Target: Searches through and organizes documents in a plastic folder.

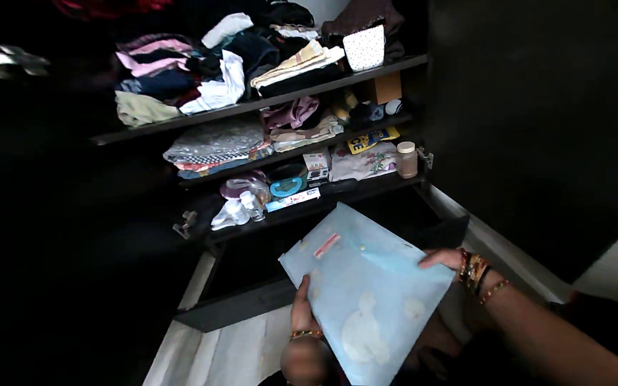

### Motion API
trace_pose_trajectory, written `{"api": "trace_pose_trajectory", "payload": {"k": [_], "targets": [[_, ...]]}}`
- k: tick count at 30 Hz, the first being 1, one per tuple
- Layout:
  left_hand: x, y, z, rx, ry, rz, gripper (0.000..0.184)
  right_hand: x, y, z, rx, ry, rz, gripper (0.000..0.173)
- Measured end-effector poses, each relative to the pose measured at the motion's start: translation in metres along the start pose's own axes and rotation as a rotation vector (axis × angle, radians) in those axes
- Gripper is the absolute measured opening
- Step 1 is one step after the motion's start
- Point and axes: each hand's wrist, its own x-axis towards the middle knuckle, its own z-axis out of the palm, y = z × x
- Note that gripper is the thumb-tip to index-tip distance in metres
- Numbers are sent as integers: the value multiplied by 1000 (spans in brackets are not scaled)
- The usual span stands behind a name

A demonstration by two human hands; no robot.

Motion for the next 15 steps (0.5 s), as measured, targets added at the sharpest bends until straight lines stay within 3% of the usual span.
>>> {"api": "trace_pose_trajectory", "payload": {"k": [3, 6, 12, 15], "targets": [[-1, 12, -8, -3, -110, -33, 31, -3, -14, 25, -77, -33, 0, 16], [-5, 18, -11, 4, -216, -88, 30, -3, -13, 39, 55, -36, -73, 15], [-5, 16, -11, -63, -347, -191, 31, 5, -7, 27, 88, 84, -149, 22], [-7, 16, -9, -39, -345, -180, 32, 11, 0, 19, 115, -34, -137, 20]]}}
